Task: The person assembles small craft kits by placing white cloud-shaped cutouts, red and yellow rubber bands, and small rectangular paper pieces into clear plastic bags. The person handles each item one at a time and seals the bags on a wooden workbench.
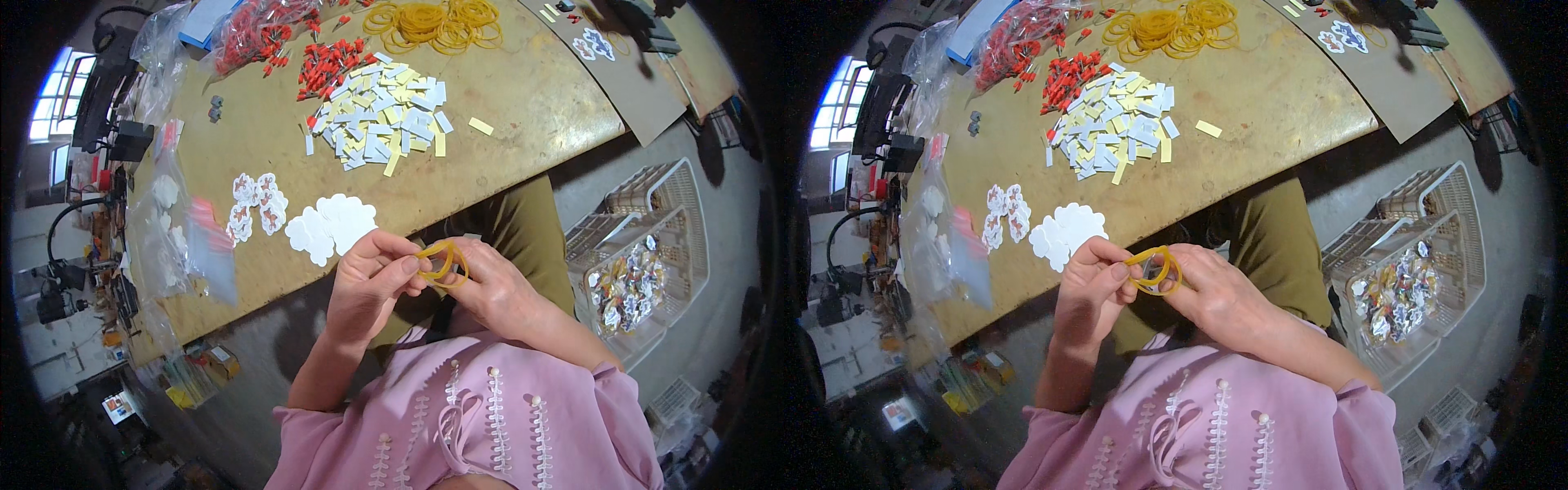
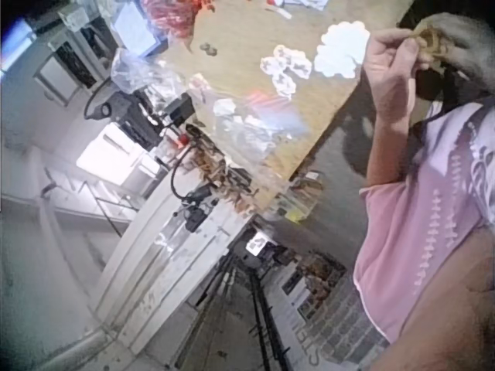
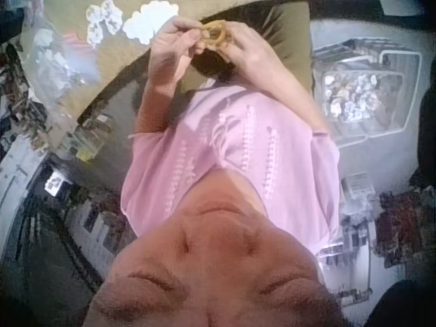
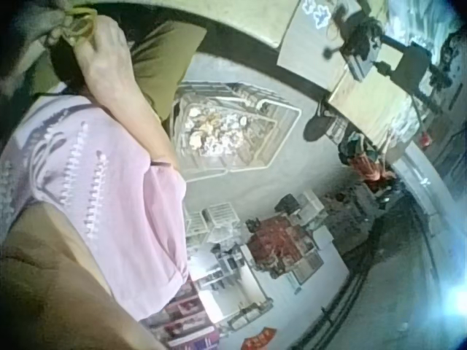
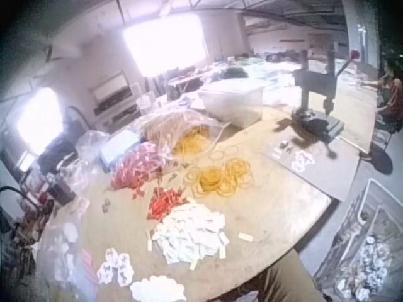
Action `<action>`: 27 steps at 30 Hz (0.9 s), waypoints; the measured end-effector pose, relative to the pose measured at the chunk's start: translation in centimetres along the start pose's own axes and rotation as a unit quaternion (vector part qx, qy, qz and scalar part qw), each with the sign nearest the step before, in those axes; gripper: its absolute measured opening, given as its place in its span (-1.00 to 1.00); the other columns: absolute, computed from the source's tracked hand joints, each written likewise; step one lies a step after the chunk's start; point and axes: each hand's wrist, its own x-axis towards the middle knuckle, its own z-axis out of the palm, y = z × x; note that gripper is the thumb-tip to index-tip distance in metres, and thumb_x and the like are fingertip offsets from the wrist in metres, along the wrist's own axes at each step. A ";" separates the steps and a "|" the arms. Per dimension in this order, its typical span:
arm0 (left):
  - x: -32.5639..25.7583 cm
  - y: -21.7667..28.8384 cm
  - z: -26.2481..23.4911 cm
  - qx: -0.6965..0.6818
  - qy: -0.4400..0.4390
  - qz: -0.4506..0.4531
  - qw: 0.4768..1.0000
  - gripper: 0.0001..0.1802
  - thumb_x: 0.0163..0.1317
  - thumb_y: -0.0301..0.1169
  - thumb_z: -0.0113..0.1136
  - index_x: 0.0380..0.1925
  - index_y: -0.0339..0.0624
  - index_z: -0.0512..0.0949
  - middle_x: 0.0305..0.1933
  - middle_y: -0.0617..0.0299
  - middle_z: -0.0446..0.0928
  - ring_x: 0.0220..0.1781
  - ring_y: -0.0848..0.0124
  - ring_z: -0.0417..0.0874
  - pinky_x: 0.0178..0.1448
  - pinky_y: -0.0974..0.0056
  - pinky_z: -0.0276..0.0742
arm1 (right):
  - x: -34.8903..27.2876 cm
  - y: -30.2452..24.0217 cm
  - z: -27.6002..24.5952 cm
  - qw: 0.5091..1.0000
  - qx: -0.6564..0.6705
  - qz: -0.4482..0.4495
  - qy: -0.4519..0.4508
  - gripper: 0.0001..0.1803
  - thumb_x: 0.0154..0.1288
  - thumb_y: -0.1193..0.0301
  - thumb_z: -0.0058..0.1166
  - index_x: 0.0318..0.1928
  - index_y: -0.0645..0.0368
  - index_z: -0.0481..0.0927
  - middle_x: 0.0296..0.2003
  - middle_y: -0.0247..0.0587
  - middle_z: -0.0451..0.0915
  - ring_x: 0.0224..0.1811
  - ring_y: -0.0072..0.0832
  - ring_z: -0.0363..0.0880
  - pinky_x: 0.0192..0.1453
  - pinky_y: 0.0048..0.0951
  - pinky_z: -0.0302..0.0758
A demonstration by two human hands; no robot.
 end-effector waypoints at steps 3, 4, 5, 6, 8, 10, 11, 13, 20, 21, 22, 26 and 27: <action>0.0 -0.3 -0.3 0.027 0.002 0.009 1.000 -0.87 0.44 -0.62 0.23 -0.06 -0.30 0.59 -0.16 0.05 0.75 -0.27 0.48 0.74 -0.14 0.41 0.70 | -0.2 0.2 0.1 1.000 -0.008 -0.006 0.007 -0.63 0.33 0.46 0.16 0.12 0.29 0.61 0.15 0.08 0.54 0.26 0.06 0.54 0.31 -0.05 0.54; 0.0 -0.4 -0.4 0.036 0.002 0.010 0.999 -0.87 0.44 -0.62 0.22 -0.06 -0.30 0.59 -0.16 0.05 0.75 -0.26 0.47 0.74 -0.13 0.41 0.70 | -0.3 0.2 0.1 1.000 -0.010 -0.005 0.010 -0.64 0.33 0.46 0.16 0.12 0.29 0.61 0.15 0.08 0.54 0.26 0.06 0.54 0.30 -0.05 0.55; -0.1 -0.4 -0.5 0.047 0.003 0.012 0.999 -0.87 0.44 -0.62 0.22 -0.06 -0.30 0.59 -0.15 0.05 0.75 -0.26 0.47 0.75 -0.13 0.41 0.71 | -0.3 0.2 0.1 1.000 -0.011 -0.006 0.012 -0.64 0.32 0.46 0.16 0.11 0.29 0.61 0.15 0.07 0.54 0.25 0.06 0.55 0.30 -0.05 0.55; -0.1 -0.5 -0.5 0.066 0.008 0.023 0.998 -0.87 0.44 -0.62 0.23 -0.06 -0.31 0.58 -0.15 0.05 0.75 -0.25 0.47 0.75 -0.12 0.41 0.71 | -0.3 0.2 0.2 1.000 -0.007 -0.006 0.016 -0.64 0.31 0.47 0.17 0.10 0.29 0.61 0.14 0.07 0.54 0.25 0.06 0.55 0.29 -0.05 0.56; -0.1 -0.7 -0.3 0.104 0.020 0.044 0.993 -0.86 0.43 -0.62 0.25 -0.06 -0.32 0.57 -0.16 0.05 0.75 -0.25 0.48 0.75 -0.11 0.41 0.72 | -0.1 0.2 0.3 1.000 0.000 -0.006 0.024 -0.65 0.29 0.48 0.18 0.07 0.30 0.62 0.13 0.07 0.54 0.23 0.06 0.55 0.27 -0.04 0.57; -0.5 -1.3 0.3 0.201 0.051 0.102 0.973 -0.86 0.38 -0.62 0.31 -0.09 -0.29 0.61 -0.16 0.09 0.75 -0.27 0.43 0.76 -0.14 0.40 0.71 | -0.1 0.2 0.2 1.000 0.008 -0.003 0.014 -0.67 0.25 0.49 0.19 0.03 0.30 0.62 0.12 0.07 0.54 0.22 0.05 0.56 0.26 -0.06 0.57; -0.5 -1.7 0.6 0.248 0.065 0.130 0.958 -0.85 0.36 -0.62 0.34 -0.11 -0.27 0.63 -0.17 0.10 0.75 -0.28 0.41 0.76 -0.15 0.40 0.71 | -0.1 0.2 0.2 1.000 0.011 0.000 0.010 -0.68 0.24 0.49 0.20 0.00 0.31 0.62 0.12 0.07 0.54 0.21 0.05 0.56 0.26 -0.07 0.57; -0.3 -2.0 0.9 0.433 0.048 0.242 0.867 -0.81 0.23 -0.66 0.39 -0.17 -0.23 0.66 -0.19 0.12 0.72 -0.28 0.37 0.69 -0.16 0.34 0.64 | -0.2 0.2 0.2 1.000 0.020 0.005 0.001 -0.70 0.21 0.51 0.21 -0.04 0.32 0.62 0.11 0.06 0.53 0.20 0.04 0.56 0.24 -0.10 0.59; -0.6 -1.4 0.4 0.670 -0.007 0.299 0.679 -0.80 0.07 -0.57 0.43 -0.28 -0.11 0.73 -0.21 0.29 0.63 -0.13 0.22 0.58 -0.06 0.17 0.53 | -0.3 0.0 -0.1 1.000 0.014 0.005 -0.014 -0.72 0.14 0.55 0.22 -0.10 0.36 0.60 0.12 0.09 0.53 0.21 0.02 0.57 0.19 -0.17 0.64; -0.7 -0.9 0.2 0.681 -0.016 0.271 0.680 -0.82 0.10 -0.55 0.42 -0.27 -0.11 0.73 -0.22 0.28 0.63 -0.13 0.22 0.59 -0.07 0.16 0.53 | -0.4 0.0 -0.1 1.000 0.018 0.003 -0.020 -0.71 0.14 0.55 0.21 -0.10 0.36 0.61 0.12 0.09 0.53 0.21 0.02 0.57 0.19 -0.17 0.64; -0.9 -0.4 0.0 0.687 -0.050 0.246 0.682 -0.83 0.11 -0.50 0.41 -0.26 -0.13 0.71 -0.25 0.24 0.62 -0.16 0.18 0.61 -0.08 0.14 0.53 | -0.5 0.1 0.0 0.999 0.022 0.002 -0.026 -0.71 0.14 0.55 0.21 -0.09 0.36 0.61 0.12 0.10 0.54 0.21 0.03 0.57 0.19 -0.16 0.64; -1.5 0.4 -0.8 0.736 -0.156 0.139 0.644 -0.78 0.18 -0.31 0.37 -0.23 -0.18 0.68 -0.32 0.13 0.63 -0.22 0.10 0.68 -0.07 0.07 0.57 | -0.6 -0.2 0.4 0.997 0.040 -0.003 -0.065 -0.69 0.14 0.54 0.21 -0.08 0.37 0.61 0.11 0.11 0.55 0.20 0.03 0.58 0.19 -0.18 0.64; -1.7 0.3 -0.9 0.754 -0.173 0.109 0.624 -0.75 0.19 -0.27 0.35 -0.23 -0.18 0.68 -0.32 0.11 0.64 -0.22 0.09 0.70 -0.06 0.06 0.58 | -0.6 -0.3 0.7 0.997 0.047 -0.022 -0.064 -0.70 0.16 0.52 0.21 -0.08 0.39 0.62 0.12 0.10 0.55 0.19 0.01 0.59 0.20 -0.20 0.63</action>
